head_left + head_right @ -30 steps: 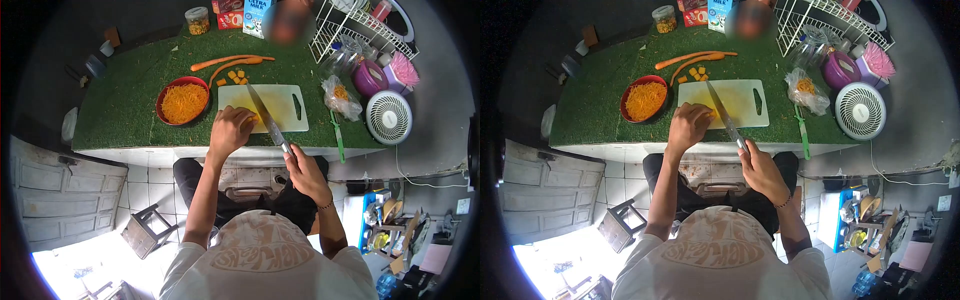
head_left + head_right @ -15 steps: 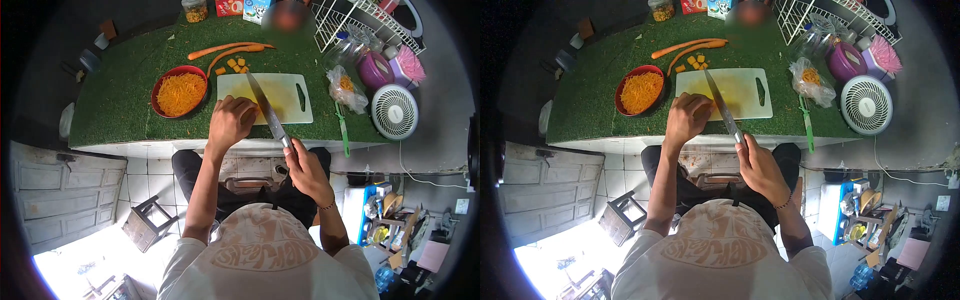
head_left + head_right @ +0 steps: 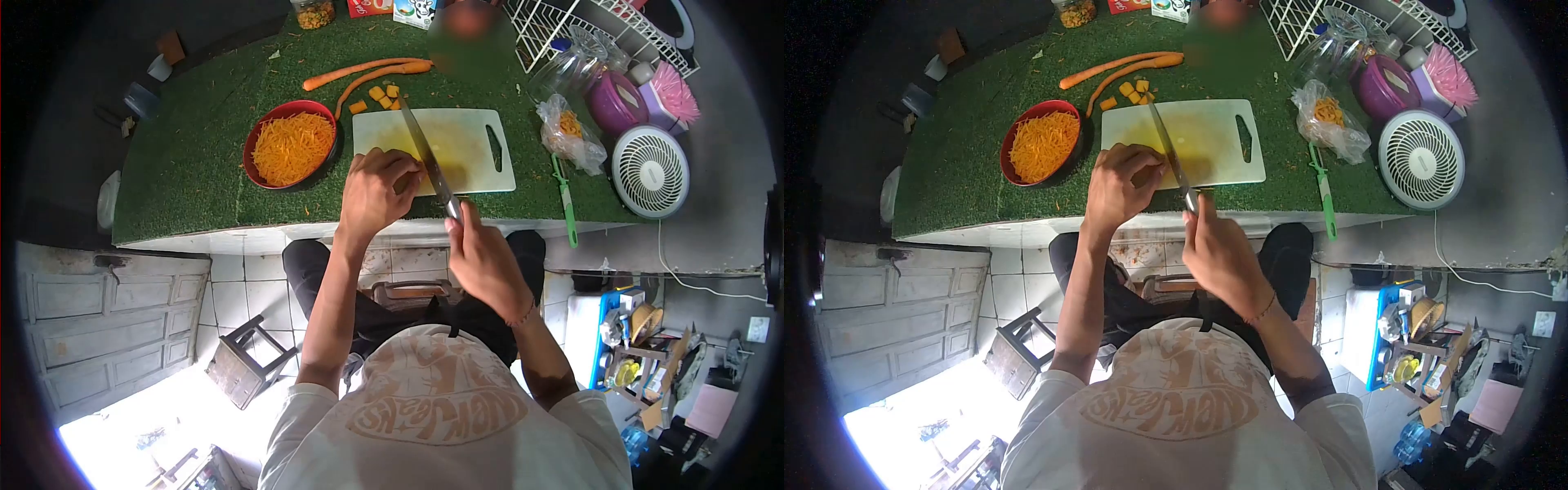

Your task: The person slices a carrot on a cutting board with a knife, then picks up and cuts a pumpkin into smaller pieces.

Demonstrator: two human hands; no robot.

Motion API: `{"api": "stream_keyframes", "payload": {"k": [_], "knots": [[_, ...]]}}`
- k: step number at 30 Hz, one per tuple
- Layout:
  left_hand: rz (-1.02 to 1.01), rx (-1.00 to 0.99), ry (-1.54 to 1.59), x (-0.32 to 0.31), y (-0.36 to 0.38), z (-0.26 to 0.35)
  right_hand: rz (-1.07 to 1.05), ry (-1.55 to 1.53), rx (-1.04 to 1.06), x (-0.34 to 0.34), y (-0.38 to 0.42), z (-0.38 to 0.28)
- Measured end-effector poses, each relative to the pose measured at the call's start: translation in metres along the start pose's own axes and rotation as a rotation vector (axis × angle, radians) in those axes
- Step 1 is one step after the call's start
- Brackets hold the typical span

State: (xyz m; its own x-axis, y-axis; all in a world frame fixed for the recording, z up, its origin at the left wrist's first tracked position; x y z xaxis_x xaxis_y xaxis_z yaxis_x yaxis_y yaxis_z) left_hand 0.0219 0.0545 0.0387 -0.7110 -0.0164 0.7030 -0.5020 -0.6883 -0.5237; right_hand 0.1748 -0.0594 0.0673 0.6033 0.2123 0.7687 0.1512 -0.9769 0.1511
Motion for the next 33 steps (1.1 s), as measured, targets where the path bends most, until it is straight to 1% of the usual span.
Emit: {"api": "stream_keyframes", "payload": {"k": [1,2,5,9,12,15,18,21,27,30,33], "knots": [[-0.001,0.006,0.004,0.001,0.0,0.0,-0.005,-0.051,-0.01,0.005,-0.007,0.0],[-0.002,0.012,0.006,0.001,0.0,0.0,-0.145,-0.165,-0.172,0.013,-0.013,0.001],[0.011,0.011,0.023,0.002,0.0,0.001,-0.18,-0.253,-0.239,0.013,-0.011,0.005],[-0.011,0.015,0.026,0.002,0.001,0.0,-0.108,-0.219,-0.118,0.011,-0.002,0.001],[-0.03,0.019,0.02,0.003,0.0,0.001,-0.087,-0.197,-0.093,0.012,0.0,-0.003],[-0.062,0.037,0.013,0.004,0.0,0.003,0.0,-0.112,-0.002,0.01,0.0,-0.005],[-0.054,0.038,0.01,0.004,0.0,0.002,0.0,-0.096,-0.004,0.011,0.001,-0.005],[-0.052,0.038,0.004,0.004,0.0,0.002,0.005,-0.108,0.038,0.011,0.001,-0.003],[-0.041,0.031,0.007,0.003,0.001,0.001,-0.041,-0.084,-0.049,0.01,0.0,-0.004],[-0.007,0.001,0.018,0.0,0.001,-0.003,-0.007,0.046,-0.011,0.001,-0.005,-0.01],[0.02,-0.013,0.031,-0.001,0.002,-0.006,0.015,0.007,0.004,0.0,-0.022,-0.007]]}}
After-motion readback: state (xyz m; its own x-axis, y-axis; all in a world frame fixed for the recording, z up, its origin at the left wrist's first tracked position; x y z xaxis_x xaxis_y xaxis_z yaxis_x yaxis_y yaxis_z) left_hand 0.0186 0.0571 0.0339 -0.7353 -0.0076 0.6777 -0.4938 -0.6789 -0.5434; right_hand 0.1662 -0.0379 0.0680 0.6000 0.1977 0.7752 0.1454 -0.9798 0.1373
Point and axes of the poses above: each hand's wrist, its own y-axis away from the middle knuckle, its own x-axis out of the back of the hand, z = x × y, the point moved 4 cm from there along -y, towards the middle knuckle, and after that the axes turned 12 degrees about -z, right-handed, at the moved point
